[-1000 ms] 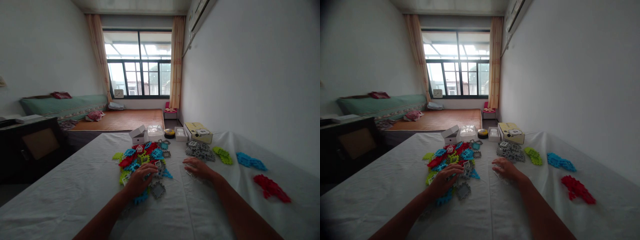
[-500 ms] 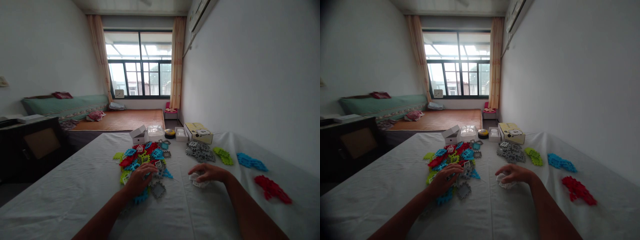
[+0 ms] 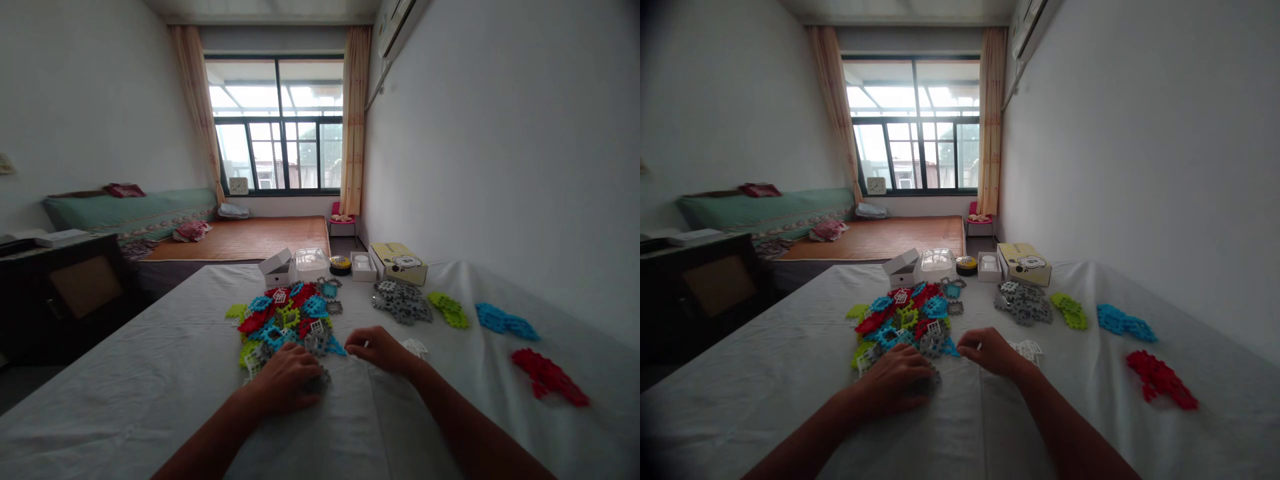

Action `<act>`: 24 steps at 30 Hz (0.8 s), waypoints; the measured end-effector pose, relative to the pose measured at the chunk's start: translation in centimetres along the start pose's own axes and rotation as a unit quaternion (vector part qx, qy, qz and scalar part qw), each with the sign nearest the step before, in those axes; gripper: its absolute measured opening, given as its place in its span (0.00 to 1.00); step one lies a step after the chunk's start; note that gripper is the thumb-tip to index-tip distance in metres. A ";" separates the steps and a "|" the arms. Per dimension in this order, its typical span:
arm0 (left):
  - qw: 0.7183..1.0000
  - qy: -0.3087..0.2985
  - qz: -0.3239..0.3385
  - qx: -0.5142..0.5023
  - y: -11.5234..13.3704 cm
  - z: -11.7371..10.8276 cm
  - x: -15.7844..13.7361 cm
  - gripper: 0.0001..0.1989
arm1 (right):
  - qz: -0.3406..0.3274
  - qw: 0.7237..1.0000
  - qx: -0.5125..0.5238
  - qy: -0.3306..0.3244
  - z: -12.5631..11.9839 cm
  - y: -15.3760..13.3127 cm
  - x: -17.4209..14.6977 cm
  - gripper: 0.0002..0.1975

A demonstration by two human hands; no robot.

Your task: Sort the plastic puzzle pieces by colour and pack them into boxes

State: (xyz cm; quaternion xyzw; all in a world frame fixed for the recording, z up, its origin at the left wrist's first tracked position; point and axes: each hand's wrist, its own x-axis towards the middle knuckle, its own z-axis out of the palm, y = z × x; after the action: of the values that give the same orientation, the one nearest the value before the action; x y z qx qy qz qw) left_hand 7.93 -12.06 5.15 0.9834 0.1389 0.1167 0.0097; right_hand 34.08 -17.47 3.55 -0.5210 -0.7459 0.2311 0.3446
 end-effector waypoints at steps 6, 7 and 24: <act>0.990 0.139 -0.010 0.029 -0.2 0.5 0.7 0.11 | -0.022 0.998 0.064 -0.018 2.8 -2.5 0.4 0.19; 0.986 0.162 -0.020 0.029 -0.3 0.7 0.8 0.11 | -0.023 0.997 0.073 -0.026 3.3 -2.8 0.5 0.21; 0.957 0.253 -0.140 0.010 -2.1 0.9 0.2 0.11 | 0.192 0.900 -0.131 0.370 -6.1 9.4 -0.2 0.14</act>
State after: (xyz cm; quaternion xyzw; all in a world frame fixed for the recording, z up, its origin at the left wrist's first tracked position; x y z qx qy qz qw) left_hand 7.77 -9.93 4.24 0.8923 0.2745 0.3579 -0.0189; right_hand 44.51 -14.48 0.87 -0.7421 -0.4742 -0.0160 0.4734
